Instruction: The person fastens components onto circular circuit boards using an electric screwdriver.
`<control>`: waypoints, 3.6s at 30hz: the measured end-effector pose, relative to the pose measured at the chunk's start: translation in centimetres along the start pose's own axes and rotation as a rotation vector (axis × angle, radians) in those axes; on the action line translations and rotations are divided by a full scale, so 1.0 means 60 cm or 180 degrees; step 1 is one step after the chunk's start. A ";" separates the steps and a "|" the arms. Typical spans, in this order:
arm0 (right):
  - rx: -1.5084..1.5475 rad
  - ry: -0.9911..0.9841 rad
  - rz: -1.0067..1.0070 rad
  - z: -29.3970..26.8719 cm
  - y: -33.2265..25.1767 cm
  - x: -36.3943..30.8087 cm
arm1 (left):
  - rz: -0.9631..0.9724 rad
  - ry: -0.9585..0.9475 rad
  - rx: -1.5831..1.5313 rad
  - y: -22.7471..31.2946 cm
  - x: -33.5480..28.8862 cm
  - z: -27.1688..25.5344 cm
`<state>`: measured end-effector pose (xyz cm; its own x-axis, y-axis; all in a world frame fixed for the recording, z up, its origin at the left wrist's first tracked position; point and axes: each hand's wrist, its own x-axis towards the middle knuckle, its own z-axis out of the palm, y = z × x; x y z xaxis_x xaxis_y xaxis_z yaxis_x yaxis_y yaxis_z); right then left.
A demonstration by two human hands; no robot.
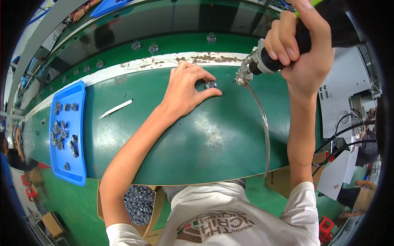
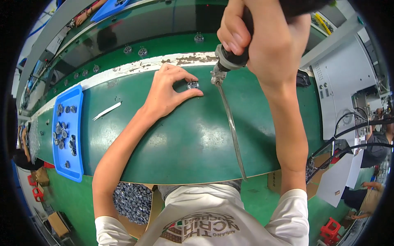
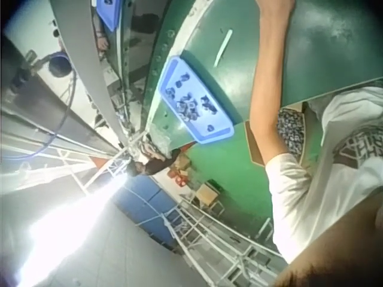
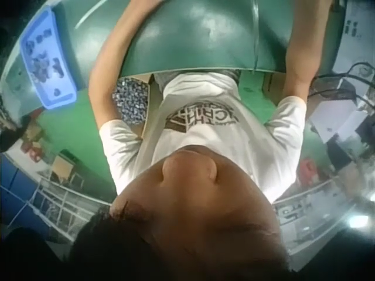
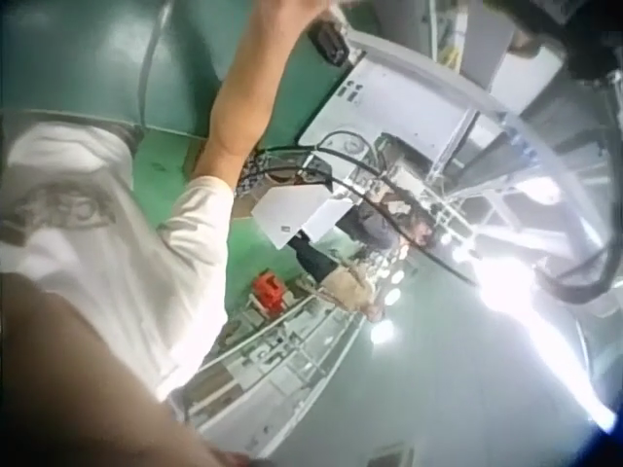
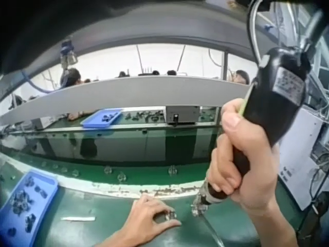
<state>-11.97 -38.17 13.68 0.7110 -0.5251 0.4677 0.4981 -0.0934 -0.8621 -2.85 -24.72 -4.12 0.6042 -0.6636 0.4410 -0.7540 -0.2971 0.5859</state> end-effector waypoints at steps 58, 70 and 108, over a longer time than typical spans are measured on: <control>0.0164 -0.0589 0.0220 0.036 0.082 0.024 | -0.0327 -0.0280 -0.0182 -0.004 -0.002 -0.003; 0.1331 -0.2221 -0.0698 -0.079 0.049 0.078 | -0.0160 -0.0022 -0.0230 -0.006 0.005 0.010; 0.0601 -0.0946 0.0001 0.037 0.108 0.042 | -0.0577 -0.0141 -0.0248 0.001 -0.003 0.000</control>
<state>-5.85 -38.22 9.71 0.8107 -0.2535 0.5278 0.5612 0.0794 -0.8239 -3.04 -24.60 -4.16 0.7151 -0.6341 0.2942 -0.6106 -0.3617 0.7046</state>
